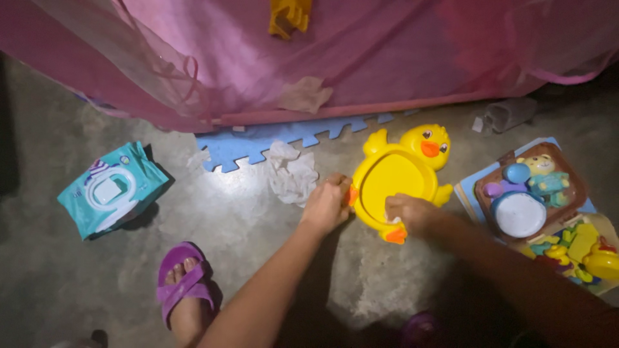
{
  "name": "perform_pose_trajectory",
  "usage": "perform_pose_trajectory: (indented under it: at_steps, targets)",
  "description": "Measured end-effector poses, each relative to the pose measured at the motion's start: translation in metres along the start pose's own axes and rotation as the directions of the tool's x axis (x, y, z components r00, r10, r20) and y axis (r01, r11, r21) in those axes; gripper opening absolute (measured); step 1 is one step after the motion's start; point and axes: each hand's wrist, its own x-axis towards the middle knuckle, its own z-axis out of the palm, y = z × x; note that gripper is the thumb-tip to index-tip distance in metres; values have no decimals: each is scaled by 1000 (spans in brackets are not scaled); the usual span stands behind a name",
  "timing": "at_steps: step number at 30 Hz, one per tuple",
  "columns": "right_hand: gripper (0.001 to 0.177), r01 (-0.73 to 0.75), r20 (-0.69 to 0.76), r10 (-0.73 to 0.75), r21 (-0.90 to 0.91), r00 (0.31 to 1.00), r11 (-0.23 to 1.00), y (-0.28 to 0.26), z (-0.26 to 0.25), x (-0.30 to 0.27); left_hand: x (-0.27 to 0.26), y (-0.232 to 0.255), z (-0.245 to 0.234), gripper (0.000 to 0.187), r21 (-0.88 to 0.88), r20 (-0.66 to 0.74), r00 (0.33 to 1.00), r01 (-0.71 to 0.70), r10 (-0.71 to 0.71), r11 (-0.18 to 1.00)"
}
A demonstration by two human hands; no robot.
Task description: The person wipes a yellow plastic duck toy with a white wipe, cleaning its surface and underside. They then wipe a small yellow toy truck and place it into a toy box. The person also handles a small white cup and a blue toy, wiping them before placing them on a nearby white chair.
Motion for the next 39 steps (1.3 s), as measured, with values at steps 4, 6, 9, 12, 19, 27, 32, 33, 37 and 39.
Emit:
perform_pose_trajectory:
  at_steps: [4, 6, 9, 12, 19, 27, 32, 33, 37, 39]
  targets:
    - [57, -19, -51, 10, -186, 999, 982, -36, -13, 22, 5, -3, 1, 51, 53, 9, 999, -45, 44, 998]
    - [56, -173, -77, 160, -222, 984, 959, -47, -29, 35, 4, -3, 1, 49, 78, 27, 999, -47, 45, 996]
    - [55, -391, -110, 385, -455, 916, 800, -46, -55, 31, 5, -2, 1, 48, 87, 21, 998, -53, 52, 995]
    - [62, -289, -123, 388, -868, 913, 405, -34, -57, 1, 4, -1, -1, 49, 90, 6, 996, -84, 84, 992]
    - [22, -548, -22, 593, -414, 805, 727, -36, 7, 6, 3, -3, -1, 46, 90, -40, 988, -146, 150, 985]
    - [19, -405, -243, 613, 564, 752, 720, -32, 19, 41, 4, -7, 4, 43, 102, -39, 982, -180, 185, 978]
    - [20, -502, -58, 504, -241, 862, 831, -40, -17, 2, 3, -4, 3, 42, 96, -22, 990, -139, 141, 986]
    - [19, -540, 118, 630, -410, 768, 735, -34, -34, 3, 4, -4, 2, 42, 92, -27, 989, -140, 143, 986]
    - [17, -695, -439, 614, -35, 656, 718, -12, -51, -2, 3, -2, 4, 43, 69, -51, 988, -139, 143, 988]
    - [36, -630, -569, 516, -5, 640, 776, -10, -32, 9, 0, -1, 5, 45, 55, -64, 989, -130, 133, 990]
